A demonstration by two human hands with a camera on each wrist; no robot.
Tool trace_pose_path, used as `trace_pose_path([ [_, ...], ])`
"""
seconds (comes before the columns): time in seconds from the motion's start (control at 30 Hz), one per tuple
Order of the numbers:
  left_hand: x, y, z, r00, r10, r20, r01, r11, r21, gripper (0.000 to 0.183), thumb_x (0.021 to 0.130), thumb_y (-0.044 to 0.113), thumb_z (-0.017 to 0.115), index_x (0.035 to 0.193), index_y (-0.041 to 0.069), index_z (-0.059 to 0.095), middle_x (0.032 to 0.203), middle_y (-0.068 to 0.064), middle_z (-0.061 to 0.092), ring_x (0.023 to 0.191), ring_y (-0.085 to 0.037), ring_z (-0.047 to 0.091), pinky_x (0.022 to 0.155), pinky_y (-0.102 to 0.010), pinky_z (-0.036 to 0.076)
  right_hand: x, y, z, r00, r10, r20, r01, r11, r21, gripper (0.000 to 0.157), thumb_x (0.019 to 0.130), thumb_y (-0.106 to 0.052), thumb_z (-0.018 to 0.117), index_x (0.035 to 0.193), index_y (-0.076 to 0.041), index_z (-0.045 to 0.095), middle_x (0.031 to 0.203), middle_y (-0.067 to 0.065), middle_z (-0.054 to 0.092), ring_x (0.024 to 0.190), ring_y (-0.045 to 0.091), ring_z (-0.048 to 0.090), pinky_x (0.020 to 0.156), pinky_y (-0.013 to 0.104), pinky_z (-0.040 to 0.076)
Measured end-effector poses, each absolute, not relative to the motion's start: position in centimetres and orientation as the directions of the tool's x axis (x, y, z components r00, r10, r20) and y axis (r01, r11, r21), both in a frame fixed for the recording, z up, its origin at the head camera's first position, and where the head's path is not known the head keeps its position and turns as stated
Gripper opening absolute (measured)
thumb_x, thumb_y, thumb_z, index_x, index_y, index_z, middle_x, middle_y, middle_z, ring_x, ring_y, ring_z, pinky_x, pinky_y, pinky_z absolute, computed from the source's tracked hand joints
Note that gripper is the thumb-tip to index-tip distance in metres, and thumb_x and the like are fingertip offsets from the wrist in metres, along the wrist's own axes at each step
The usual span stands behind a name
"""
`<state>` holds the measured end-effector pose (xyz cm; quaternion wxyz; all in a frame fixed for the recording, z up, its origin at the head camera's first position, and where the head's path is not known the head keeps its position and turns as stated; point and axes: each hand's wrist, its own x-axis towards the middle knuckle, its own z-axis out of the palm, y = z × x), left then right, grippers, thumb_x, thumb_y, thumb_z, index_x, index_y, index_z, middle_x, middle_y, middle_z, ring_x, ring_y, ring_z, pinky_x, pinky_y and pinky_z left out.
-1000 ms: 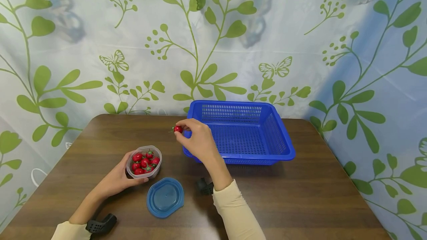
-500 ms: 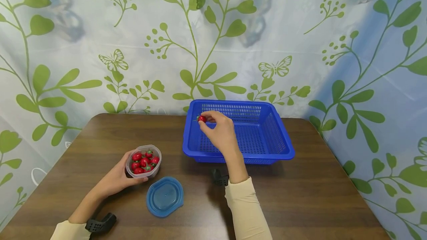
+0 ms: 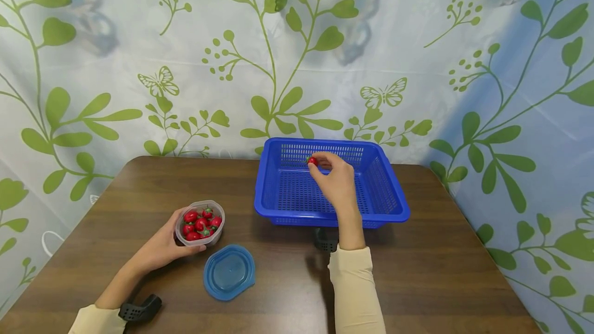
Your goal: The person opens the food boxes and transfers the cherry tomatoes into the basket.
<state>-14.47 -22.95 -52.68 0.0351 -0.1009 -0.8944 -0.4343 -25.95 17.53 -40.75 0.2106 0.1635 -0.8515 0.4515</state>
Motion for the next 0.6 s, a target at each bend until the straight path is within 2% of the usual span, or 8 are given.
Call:
trace_pose_path([
  [0.6, -14.5, -23.0, -52.7, -0.978, 0.149, 0.143, 0.205, 0.611, 0.764, 0.104, 0.079, 0.043, 0.09, 0.155, 0.008, 0.028, 0.151, -0.021, 0.048, 0.138, -0.043, 0.049, 0.11, -0.064, 0.041, -27.1, 20.5, -42.3, -0.927, -0.003, 0.375, -0.284, 0.66, -0.696, 0.031, 0.097, -0.019, 0.072, 0.122, -0.001, 0.071, 0.115, 0.02, 0.074, 0.106, 0.035, 0.071, 0.097, 0.05, 0.055],
])
